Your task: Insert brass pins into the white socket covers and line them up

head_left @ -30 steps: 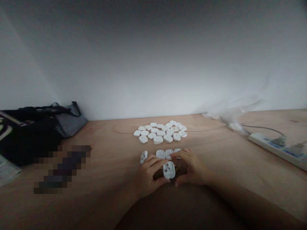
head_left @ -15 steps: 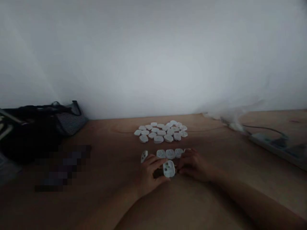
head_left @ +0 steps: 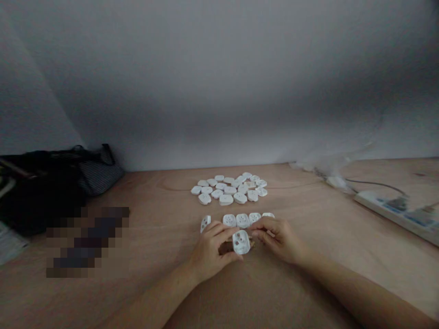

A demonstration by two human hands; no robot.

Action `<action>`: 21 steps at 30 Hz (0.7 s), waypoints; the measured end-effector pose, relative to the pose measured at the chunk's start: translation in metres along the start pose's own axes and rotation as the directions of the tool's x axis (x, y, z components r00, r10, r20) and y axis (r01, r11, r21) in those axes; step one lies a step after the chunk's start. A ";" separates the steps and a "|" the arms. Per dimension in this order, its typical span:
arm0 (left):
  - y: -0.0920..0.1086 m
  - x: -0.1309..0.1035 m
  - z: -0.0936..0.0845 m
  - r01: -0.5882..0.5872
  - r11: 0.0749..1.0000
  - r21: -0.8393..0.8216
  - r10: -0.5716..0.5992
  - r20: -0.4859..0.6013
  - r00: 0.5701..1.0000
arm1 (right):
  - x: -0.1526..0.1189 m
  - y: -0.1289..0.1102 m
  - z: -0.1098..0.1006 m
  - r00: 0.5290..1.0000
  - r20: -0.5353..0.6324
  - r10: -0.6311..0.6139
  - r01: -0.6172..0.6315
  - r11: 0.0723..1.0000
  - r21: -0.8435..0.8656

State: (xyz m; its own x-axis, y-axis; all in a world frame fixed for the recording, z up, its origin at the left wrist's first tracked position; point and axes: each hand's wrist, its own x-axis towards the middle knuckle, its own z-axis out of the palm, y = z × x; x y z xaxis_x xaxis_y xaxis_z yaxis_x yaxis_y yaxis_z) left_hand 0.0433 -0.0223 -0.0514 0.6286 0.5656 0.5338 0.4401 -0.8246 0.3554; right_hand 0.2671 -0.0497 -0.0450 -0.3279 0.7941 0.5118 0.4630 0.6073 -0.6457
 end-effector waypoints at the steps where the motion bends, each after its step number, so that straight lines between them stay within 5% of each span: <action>1: 0.000 0.000 0.000 0.010 1.000 0.008 -0.010 0.004 1.000 | -0.001 -0.001 0.001 1.000 -0.005 0.022 -0.021 0.999 0.025; 5: 0.003 0.001 -0.002 0.027 0.999 0.035 -0.028 0.016 0.999 | -0.007 -0.005 0.006 0.998 -0.026 0.058 -0.055 0.993 0.104; 11: 0.008 0.003 -0.005 0.033 0.993 0.111 -0.034 0.008 0.999 | -0.006 -0.008 0.006 0.983 -0.031 -0.183 0.178 0.976 -0.121; 21: 0.007 0.002 -0.005 0.014 0.979 0.204 -0.014 -0.003 1.000 | -0.005 -0.008 0.011 0.974 -0.026 -0.225 0.214 0.951 -0.222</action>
State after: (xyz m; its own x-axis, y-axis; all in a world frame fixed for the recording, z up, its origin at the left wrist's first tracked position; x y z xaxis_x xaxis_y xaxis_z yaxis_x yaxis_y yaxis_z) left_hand 0.0445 -0.0264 -0.0442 0.6205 0.5767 0.5314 0.5702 -0.7970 0.1990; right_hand 0.2557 -0.0587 -0.0488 -0.4021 0.6363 0.6583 0.5531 0.7418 -0.3792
